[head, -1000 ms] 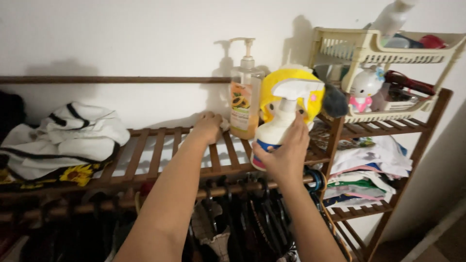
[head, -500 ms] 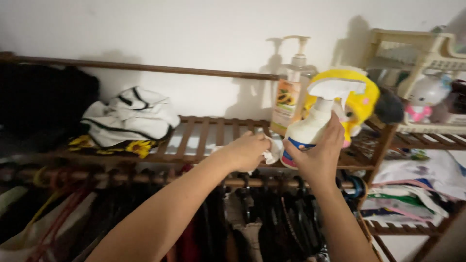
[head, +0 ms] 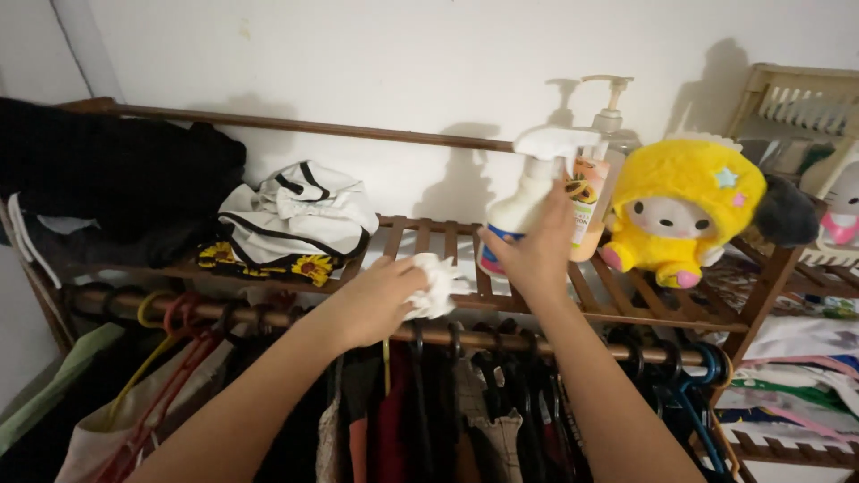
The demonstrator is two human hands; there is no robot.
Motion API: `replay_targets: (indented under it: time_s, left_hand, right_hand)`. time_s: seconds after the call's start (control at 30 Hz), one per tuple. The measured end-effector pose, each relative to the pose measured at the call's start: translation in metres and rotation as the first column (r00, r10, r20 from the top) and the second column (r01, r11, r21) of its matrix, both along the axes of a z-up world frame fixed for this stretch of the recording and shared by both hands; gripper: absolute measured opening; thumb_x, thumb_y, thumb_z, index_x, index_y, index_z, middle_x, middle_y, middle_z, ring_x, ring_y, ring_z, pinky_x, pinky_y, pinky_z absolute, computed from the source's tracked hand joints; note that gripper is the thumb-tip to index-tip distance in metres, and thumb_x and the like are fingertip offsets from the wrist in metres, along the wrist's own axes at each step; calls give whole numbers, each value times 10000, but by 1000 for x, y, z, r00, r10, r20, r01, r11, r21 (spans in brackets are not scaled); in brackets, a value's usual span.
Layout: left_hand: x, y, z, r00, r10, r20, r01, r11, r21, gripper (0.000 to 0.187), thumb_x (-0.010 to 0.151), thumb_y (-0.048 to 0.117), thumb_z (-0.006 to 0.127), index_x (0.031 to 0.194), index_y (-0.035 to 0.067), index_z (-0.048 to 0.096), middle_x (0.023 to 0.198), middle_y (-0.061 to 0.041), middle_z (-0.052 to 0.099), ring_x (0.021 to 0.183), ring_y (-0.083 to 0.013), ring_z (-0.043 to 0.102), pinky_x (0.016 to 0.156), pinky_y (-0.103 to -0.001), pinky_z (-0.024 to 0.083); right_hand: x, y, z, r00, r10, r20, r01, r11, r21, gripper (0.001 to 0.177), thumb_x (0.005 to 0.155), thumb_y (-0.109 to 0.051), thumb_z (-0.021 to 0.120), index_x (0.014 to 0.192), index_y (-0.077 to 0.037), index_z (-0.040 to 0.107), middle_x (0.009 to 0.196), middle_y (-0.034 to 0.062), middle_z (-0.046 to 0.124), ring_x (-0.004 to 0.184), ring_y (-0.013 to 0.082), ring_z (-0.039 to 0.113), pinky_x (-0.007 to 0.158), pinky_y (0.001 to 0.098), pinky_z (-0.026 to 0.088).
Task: The person rearranges clothes on a wooden rack, then uses a white cloth to wipe the top shelf. They move a yellow plush toy and two bottles aside to clean underneath, then return them and continue wiping the shelf surface.
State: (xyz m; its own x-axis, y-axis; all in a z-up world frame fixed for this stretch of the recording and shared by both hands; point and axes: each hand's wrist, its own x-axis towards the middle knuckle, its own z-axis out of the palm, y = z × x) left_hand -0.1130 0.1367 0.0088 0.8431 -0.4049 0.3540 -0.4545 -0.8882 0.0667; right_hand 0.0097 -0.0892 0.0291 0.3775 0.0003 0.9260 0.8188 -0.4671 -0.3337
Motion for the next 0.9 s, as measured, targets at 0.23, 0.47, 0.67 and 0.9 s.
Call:
replay_targets:
  time_s: [0.23,0.47,0.67,0.9]
  left_hand:
    - [-33,32,-20,999,34,15,-33,995,-92,220,899,44,623,1112,96,604,1153,-121,605,1054,-377,559,887,-454,476]
    - [-46,27,-35,998,4,55,15,944,-329,184,955,28,567,1123,104,582,1192,-82,573,1145,-303,514,937,-409,432]
    - [-28,21,-30,966,89,242,75,802,-593,158,955,56,582,1110,86,594,1025,-144,599,997,-421,604,880,-474,487]
    - [-12,-20,-3,988,-105,111,138,302,-943,308,1022,228,509,1295,87,529,1230,-171,540,1185,-416,533,1023,-484,437]
  right_hand:
    - [49,42,4,956,-199,-218,187,980,-73,1254,632,-360,988,1560,24,238,1416,285,404,1296,535,437,1062,654,406]
    - [80,55,-1,922,-278,-270,259,960,-103,1294,682,-434,997,1586,-15,170,1530,295,363,1403,510,346,1079,660,360]
    - [19,49,-8,950,-158,270,152,987,44,886,737,-316,979,1396,59,522,1450,352,434,1334,596,449,1075,642,424]
    - [-112,91,-45,713,663,-227,-645,748,159,934,751,-50,819,1564,-24,361,1529,351,408,1448,560,328,1185,623,303]
